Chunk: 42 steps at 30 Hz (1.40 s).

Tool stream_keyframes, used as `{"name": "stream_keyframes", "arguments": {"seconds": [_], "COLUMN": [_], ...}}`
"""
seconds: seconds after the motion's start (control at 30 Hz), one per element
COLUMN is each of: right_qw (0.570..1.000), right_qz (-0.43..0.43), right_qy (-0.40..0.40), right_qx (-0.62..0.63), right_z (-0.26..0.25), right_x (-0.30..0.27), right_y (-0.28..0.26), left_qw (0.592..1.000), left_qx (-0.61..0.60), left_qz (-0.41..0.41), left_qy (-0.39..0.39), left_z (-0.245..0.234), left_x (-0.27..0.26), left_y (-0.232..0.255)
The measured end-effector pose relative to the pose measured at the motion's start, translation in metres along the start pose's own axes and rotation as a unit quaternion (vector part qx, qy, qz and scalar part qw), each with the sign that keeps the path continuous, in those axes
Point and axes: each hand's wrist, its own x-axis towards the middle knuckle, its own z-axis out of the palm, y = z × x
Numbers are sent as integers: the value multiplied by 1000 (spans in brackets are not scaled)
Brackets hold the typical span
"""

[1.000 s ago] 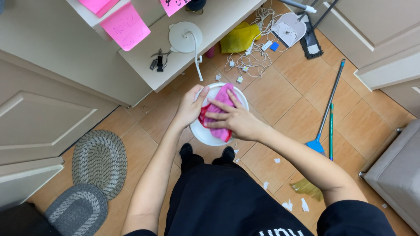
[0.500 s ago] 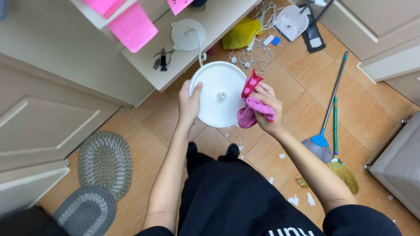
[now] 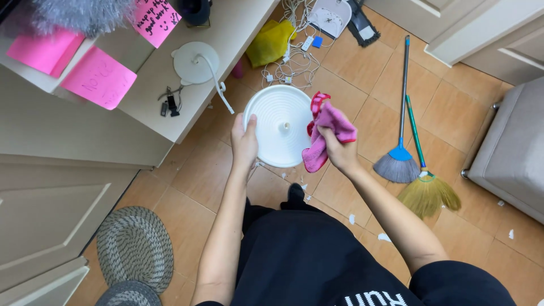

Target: The person wipes a white lamp base with a pink cloth, then places it on a white shelf. They proceed to wipe the shelf surface and a power strip with the cloth. Finally, the person uses a long-handled duster to clean the floor area beneath the shelf.

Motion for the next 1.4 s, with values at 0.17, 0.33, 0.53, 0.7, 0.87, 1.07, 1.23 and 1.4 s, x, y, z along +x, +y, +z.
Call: {"name": "stream_keyframes", "arguments": {"seconds": [0.17,0.33,0.53,0.7,0.87,1.07,1.23,1.4], "right_qw": [996,994,989,968,971,972,910,874], "right_qz": [-23,13,29,130,89,-123,-305,-197], "right_qy": [-34,-76,-132,-182,-167,-123,-195,-178], "right_qx": [84,76,57,112,146,160,-201,-406], "right_z": [19,51,86,113,132,139,139,125], "right_x": [19,29,40,48,40,28,23,19], "right_y": [-24,19,25,26,15,-31,-40,23], "left_qw": [999,993,984,973,969,973,976,958], "left_qx": [-27,-77,-38,-39,-6,32,100,183], "left_qz": [29,51,46,57,51,39,48,167], "left_qy": [35,76,167,220,241,227,188,142], "left_z": [0,-11,-44,-70,-91,-93,-68,-37], "left_x": [1,-11,-33,-42,-50,-43,-37,-34], "left_y": [-1,1,9,-4,8,16,30,44]}}
